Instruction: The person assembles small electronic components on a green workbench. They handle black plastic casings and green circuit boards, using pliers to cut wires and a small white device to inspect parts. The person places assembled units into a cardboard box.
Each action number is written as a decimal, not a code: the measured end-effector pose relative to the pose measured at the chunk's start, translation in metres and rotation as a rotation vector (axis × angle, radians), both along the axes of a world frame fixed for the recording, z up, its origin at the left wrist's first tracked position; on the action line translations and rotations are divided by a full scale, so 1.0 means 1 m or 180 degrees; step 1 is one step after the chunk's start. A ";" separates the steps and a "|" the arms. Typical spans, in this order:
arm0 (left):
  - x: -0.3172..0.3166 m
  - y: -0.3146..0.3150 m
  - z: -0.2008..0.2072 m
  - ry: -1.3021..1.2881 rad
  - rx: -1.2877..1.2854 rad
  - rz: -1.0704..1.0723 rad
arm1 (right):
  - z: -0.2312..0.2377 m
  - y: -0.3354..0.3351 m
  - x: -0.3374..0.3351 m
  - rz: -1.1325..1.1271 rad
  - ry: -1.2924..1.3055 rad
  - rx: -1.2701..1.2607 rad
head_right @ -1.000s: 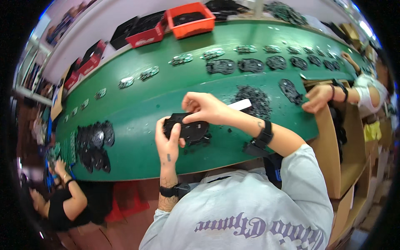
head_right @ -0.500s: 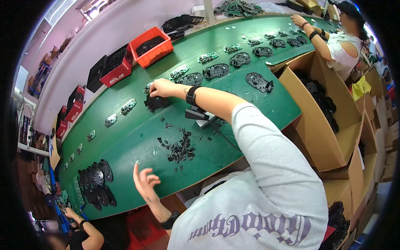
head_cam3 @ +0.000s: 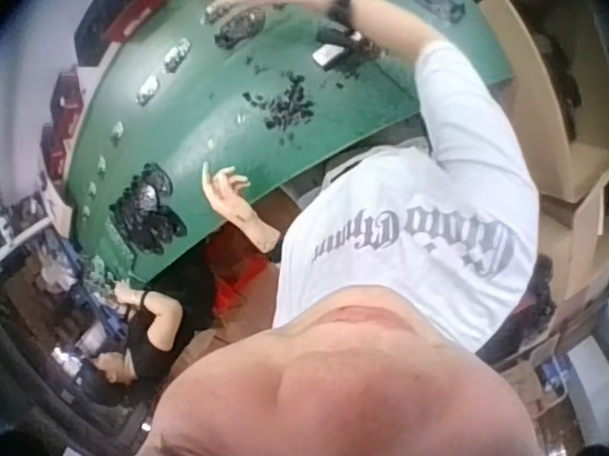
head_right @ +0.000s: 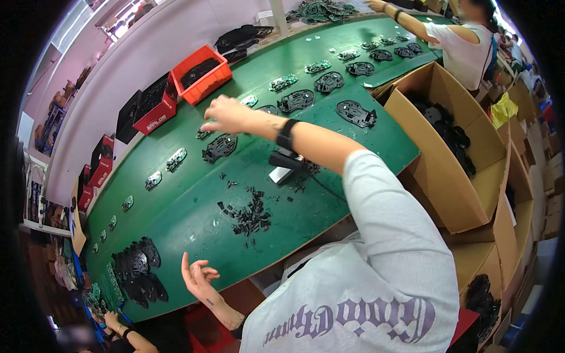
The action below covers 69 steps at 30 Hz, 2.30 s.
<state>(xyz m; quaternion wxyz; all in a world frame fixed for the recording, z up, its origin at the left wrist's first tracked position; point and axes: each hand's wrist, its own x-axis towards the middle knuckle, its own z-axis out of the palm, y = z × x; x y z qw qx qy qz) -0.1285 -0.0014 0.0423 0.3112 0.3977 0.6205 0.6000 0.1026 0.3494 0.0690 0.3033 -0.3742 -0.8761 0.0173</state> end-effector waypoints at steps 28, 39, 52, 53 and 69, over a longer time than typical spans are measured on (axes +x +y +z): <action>0.068 0.027 -0.015 -0.0195 -0.0289 -0.1211 | -0.057 -0.183 0.276 -0.2200 -0.0675 -0.0454; 0.065 0.024 -0.016 0.0011 -0.0183 -0.1105 | -0.053 -0.180 0.285 -0.2143 -0.0520 -0.0793; 0.062 0.023 -0.017 0.0045 -0.0140 -0.1136 | -0.053 -0.176 0.282 -0.1991 -0.0349 -0.0863; 0.062 0.023 -0.016 0.0043 -0.0143 -0.1128 | -0.053 -0.176 0.282 -0.2039 -0.0276 -0.0877; 0.060 0.027 -0.008 -0.0020 -0.0215 -0.1295 | -0.057 -0.165 0.292 -0.3689 0.0162 -0.0865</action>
